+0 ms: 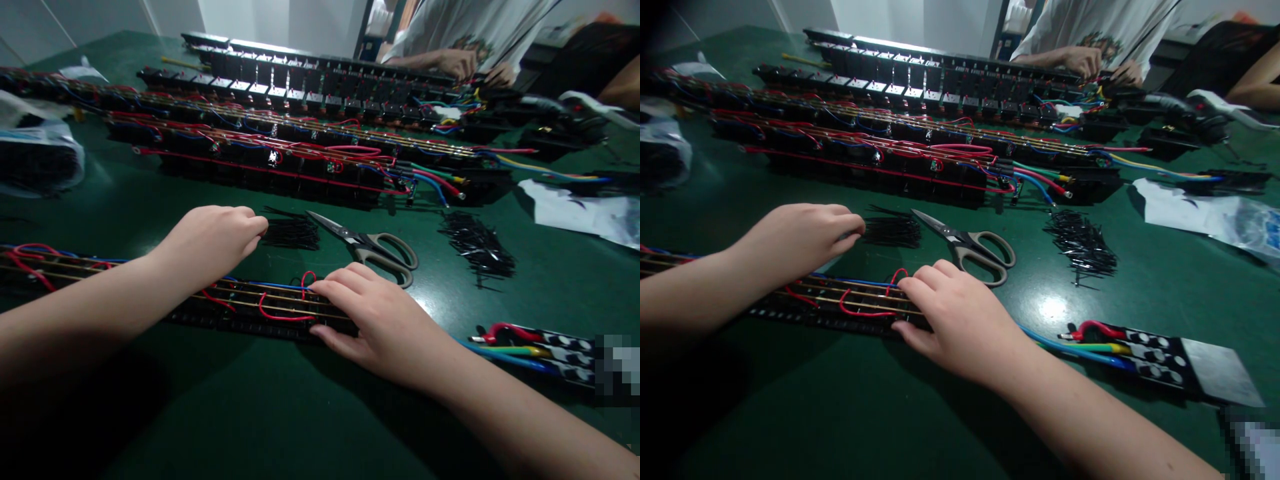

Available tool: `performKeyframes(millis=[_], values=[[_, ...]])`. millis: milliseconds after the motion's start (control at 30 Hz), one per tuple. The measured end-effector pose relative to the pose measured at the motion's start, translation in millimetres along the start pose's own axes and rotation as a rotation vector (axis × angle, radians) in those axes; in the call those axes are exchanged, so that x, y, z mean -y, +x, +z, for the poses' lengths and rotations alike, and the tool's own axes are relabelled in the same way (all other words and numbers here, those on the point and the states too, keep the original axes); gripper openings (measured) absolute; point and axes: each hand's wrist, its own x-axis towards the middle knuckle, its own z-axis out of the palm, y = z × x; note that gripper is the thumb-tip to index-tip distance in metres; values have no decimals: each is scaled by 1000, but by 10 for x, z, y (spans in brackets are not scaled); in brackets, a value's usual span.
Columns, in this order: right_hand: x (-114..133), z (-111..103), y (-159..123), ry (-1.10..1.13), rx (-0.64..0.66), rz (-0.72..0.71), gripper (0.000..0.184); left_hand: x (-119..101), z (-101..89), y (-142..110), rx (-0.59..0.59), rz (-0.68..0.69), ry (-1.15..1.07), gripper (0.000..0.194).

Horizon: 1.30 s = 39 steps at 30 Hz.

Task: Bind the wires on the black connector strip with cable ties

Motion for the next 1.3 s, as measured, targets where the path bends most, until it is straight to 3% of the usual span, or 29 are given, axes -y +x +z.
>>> performKeyframes(millis=[433,700,833,1000,1133,1300], values=[[-13,11,-1,-5,-13,-12,33,-3,8,3,-33,33,5,24],[7,7,-17,-3,-14,-13,32,-5,42,8,-167,70,12,15],[-7,14,-12,2,-12,-5,32,-27,-30,-25,-251,67,-96,14],[-17,-1,11,28,8,31,31,-186,-248,-197,-300,116,-399,10],[21,-67,1,183,-112,101,22,-350,-327,-303,-268,169,-627,8],[124,-112,-19,580,-343,292,6,-434,-237,-312,-254,195,-679,10]])
